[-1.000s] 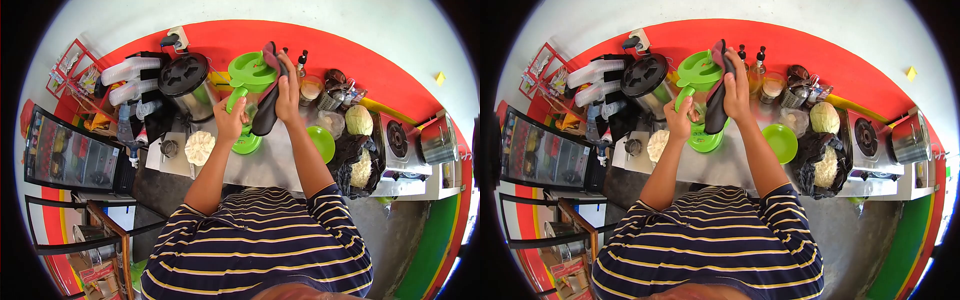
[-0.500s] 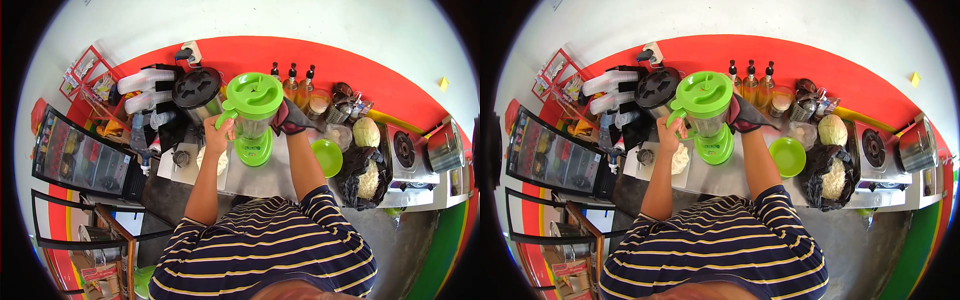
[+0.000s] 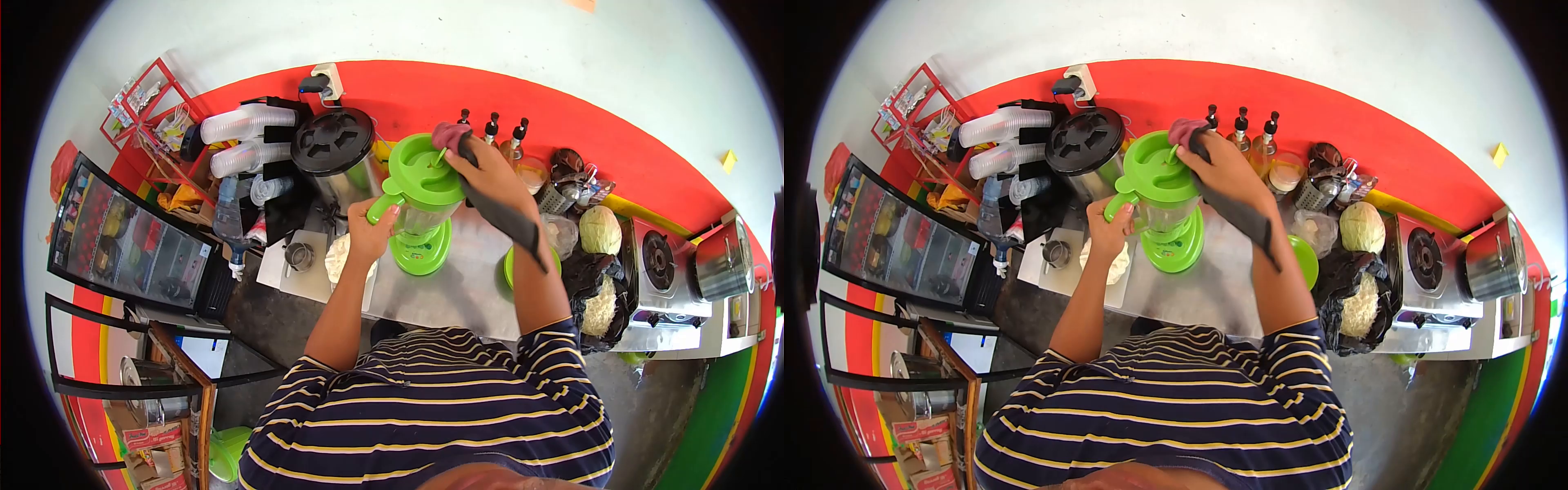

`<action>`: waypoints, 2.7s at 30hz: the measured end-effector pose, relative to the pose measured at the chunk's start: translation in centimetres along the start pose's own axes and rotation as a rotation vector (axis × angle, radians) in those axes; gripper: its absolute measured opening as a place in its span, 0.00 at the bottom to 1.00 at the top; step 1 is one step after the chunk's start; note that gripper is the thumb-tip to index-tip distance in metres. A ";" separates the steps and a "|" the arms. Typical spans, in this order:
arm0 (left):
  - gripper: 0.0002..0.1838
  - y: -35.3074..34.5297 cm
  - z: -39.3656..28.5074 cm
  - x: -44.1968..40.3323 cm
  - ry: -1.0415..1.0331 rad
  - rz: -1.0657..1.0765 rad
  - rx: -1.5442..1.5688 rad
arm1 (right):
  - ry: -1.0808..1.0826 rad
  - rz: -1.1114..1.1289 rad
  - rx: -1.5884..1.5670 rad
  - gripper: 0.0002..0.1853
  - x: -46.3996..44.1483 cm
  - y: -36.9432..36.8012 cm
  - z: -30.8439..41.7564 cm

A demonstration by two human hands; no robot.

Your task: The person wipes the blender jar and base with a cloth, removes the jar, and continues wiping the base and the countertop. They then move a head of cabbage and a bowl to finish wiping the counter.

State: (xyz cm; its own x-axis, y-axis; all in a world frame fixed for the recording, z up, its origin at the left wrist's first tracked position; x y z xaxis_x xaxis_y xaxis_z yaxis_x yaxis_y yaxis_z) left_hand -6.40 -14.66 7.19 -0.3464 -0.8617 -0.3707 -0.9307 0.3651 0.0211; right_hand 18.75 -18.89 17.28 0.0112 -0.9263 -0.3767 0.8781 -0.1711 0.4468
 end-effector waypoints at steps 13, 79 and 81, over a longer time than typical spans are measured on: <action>0.13 1.6 0.0 -1.5 0.065 0.094 0.027 | 0.169 0.215 0.535 0.26 -4.4 -3.5 6.5; 0.20 3.6 1.8 -6.0 0.085 0.191 0.534 | -0.561 -0.709 -0.984 0.40 -3.3 -10.1 -8.5; 0.20 3.5 1.3 -6.3 0.085 0.157 0.513 | -0.608 -0.927 -0.829 0.44 -2.7 -12.8 -4.2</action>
State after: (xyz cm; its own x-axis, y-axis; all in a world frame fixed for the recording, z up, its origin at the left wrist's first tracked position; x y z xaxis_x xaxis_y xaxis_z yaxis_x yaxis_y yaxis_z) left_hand -7.31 -7.55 8.40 -0.5043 -0.8008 -0.3230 -0.6981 0.5983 -0.3934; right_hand 9.48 -12.79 9.11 -0.7471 -0.6209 0.2375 0.4773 -0.7497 -0.4585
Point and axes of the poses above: each hand's wrist, its own x-axis away from the middle knuckle, its own y-axis out of the back of the hand, z = x × y, the point moved 2 cm from there along -x, towards the middle knuckle, and after that the axes turned 6 degrees about -x, right-handed, at the moved point
